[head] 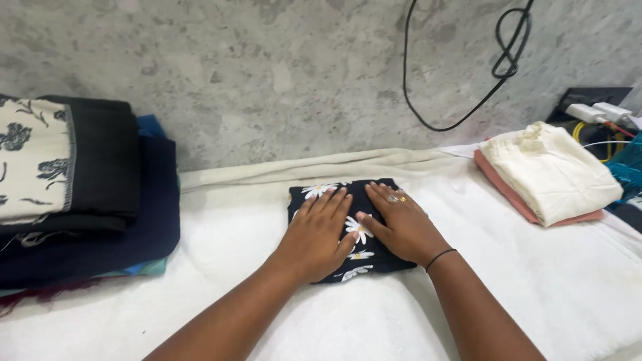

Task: The person folds a peach-colored cloth on a white surface, smoothing it out before stacking it. They then fold a white cloth, a dark blue cloth with white daisies, a dark blue cloth with a floral pattern, a dark blue cloth, a light blue cloth, and a maroon cloth, stacking each one on top of the previous.

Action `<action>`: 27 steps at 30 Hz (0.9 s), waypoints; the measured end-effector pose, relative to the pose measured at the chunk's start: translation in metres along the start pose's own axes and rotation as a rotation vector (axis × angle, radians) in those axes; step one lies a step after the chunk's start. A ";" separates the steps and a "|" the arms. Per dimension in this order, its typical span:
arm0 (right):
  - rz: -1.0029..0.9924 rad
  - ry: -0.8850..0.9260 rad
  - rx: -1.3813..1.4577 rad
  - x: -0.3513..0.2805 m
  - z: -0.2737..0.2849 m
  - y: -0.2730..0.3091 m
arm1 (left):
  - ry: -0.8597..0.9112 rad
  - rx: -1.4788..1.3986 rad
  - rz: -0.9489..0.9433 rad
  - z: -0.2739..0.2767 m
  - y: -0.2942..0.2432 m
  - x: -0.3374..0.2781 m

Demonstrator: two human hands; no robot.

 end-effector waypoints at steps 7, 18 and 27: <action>-0.399 0.041 0.363 -0.010 0.005 -0.061 | 0.309 -0.023 0.544 0.031 0.009 -0.006; -0.070 0.220 0.339 0.007 -0.032 -0.058 | 0.146 -0.065 0.023 0.009 0.004 -0.003; -0.693 -0.079 0.846 -0.012 -0.016 -0.111 | 0.438 -0.146 0.811 0.033 0.046 -0.013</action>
Point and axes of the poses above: each hand's wrist, its own x-axis towards the middle knuckle, its own z-axis out of the back of the hand, y = z × x, the point moved 6 cm from there along x, towards the middle knuckle, and after that the axes turned 9 degrees about y, right-handed, at the moved point
